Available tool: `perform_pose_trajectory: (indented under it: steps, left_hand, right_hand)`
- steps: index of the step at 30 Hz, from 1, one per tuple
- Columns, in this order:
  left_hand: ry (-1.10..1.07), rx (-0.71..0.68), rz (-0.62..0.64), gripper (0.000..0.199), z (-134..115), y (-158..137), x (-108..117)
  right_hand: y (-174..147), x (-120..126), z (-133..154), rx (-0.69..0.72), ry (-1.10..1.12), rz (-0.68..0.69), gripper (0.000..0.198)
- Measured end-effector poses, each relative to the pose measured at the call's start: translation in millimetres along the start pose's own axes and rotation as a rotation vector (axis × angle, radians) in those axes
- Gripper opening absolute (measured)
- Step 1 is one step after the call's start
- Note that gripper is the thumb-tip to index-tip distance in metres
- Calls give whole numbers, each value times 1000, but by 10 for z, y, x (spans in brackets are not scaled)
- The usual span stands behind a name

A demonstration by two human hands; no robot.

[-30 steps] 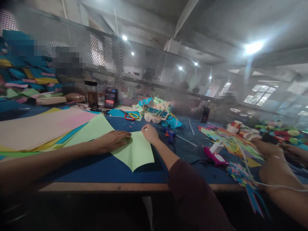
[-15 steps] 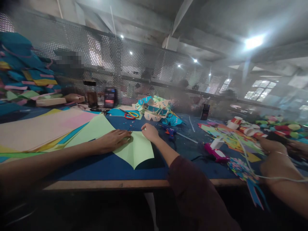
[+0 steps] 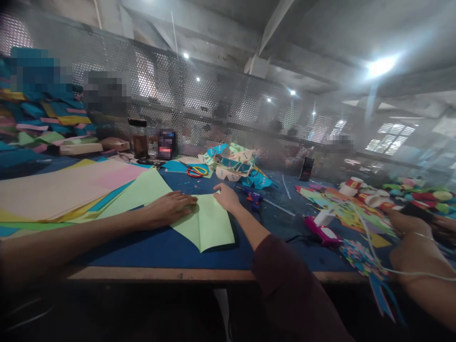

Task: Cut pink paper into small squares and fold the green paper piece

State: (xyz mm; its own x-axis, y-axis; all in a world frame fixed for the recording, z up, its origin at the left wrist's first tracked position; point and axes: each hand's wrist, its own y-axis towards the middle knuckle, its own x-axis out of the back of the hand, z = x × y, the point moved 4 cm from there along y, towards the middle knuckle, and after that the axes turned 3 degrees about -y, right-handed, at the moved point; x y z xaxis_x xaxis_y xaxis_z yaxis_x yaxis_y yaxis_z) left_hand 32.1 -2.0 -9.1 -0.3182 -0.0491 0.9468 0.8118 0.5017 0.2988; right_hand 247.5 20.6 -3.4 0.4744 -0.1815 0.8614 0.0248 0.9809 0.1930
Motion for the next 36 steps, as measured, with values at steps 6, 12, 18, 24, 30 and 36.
perform_pose_trajectory:
  steps: [6,12,18,24,30,36]
  left_hand:
    - [28,3,2,31,-25,13,-7]
    - [84,20,19,32,-39,24,-10]
    - [101,-17,-8,29,-39,5,5]
    - [58,0,17,28,-63,-4,52]
    - [86,-15,41,28,-126,-7,97]
    - [126,-19,37,28,-164,-10,130]
  right_hand:
    - [-13,-3,31,16,-19,16,28]
    - [5,-15,36,48,-23,32,34]
    - [39,-20,-1,88,13,48,31]
    - [49,-4,7,198,97,65,33]
    - [48,13,18,232,131,85,29]
    - [28,7,40,245,134,168,28]
